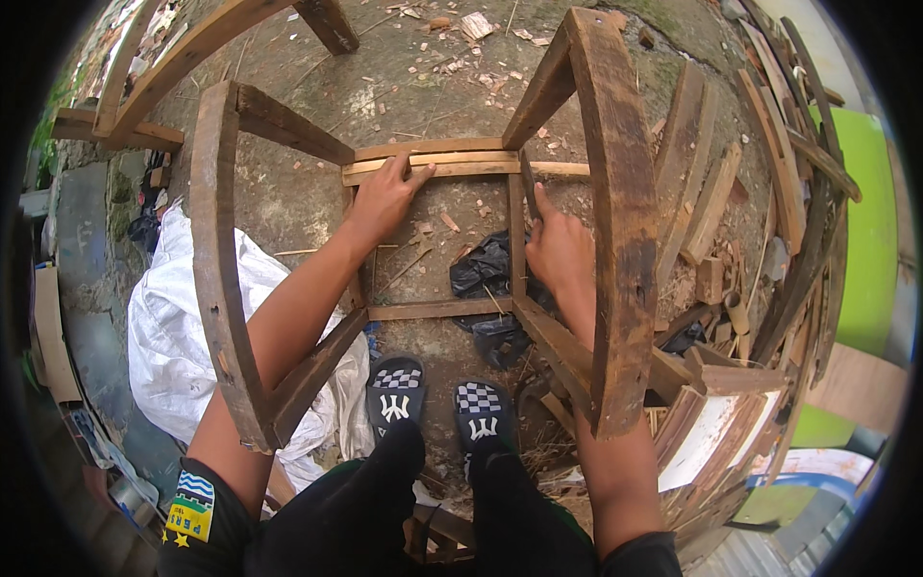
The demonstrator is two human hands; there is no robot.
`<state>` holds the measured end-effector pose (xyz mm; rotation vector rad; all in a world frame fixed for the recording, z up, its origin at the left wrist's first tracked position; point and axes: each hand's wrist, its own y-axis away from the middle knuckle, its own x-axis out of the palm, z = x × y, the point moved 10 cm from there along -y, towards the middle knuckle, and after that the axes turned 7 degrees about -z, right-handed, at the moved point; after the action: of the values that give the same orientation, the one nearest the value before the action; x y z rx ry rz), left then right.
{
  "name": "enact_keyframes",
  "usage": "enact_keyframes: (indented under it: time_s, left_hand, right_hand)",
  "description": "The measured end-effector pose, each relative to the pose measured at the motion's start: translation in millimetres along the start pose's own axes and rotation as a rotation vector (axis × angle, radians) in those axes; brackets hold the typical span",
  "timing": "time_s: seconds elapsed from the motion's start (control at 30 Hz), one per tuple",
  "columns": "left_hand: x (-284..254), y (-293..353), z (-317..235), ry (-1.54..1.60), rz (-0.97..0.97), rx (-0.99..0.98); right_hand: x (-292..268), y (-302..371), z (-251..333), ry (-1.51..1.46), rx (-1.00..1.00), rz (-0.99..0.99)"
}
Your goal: The person sits on the ground and uses a hand saw to cut a thin wooden stick. They then fit the cut stick into a wooden frame structure, adjusting its position to ensure it fits properly.
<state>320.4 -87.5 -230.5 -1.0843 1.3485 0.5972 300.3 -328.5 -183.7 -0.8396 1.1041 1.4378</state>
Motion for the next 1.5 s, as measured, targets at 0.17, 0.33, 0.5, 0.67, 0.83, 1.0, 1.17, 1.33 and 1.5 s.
enact_keyframes:
  time_s: [0.17,0.33,0.5,0.67,0.83,1.0,1.17,1.33,1.5]
  left_hand:
    - [0,-2,-2,0.021,0.02,-0.004]
    - [-2,-2,-1,0.021,0.007,-0.008]
    - [-4,-2,-2,0.005,-0.022,0.001]
    - [-4,-4,-6,-0.023,-0.013,0.02]
    - [2,-2,-2,-0.037,0.04,0.006]
    - [3,-4,-6,-0.038,0.054,0.014]
    - [2,-4,-3,-0.032,0.051,0.006]
    - [3,-6,-7,-0.034,0.084,0.009]
    - [3,-7,-4,-0.026,0.087,0.001]
  right_hand:
    - [0,0,-1,0.049,0.015,0.025]
    - [-2,-1,4,0.081,0.016,0.043]
    - [0,-2,7,0.12,-0.022,0.056]
    - [6,-4,11,0.188,-0.088,0.041]
    - [16,0,10,0.229,-0.104,0.113]
    - [7,-2,8,0.201,-0.113,0.046]
    - [1,-9,13,0.152,-0.067,0.162]
    - [-3,-9,13,0.135,-0.075,0.155]
    - [-4,-10,18,0.137,-0.058,0.191]
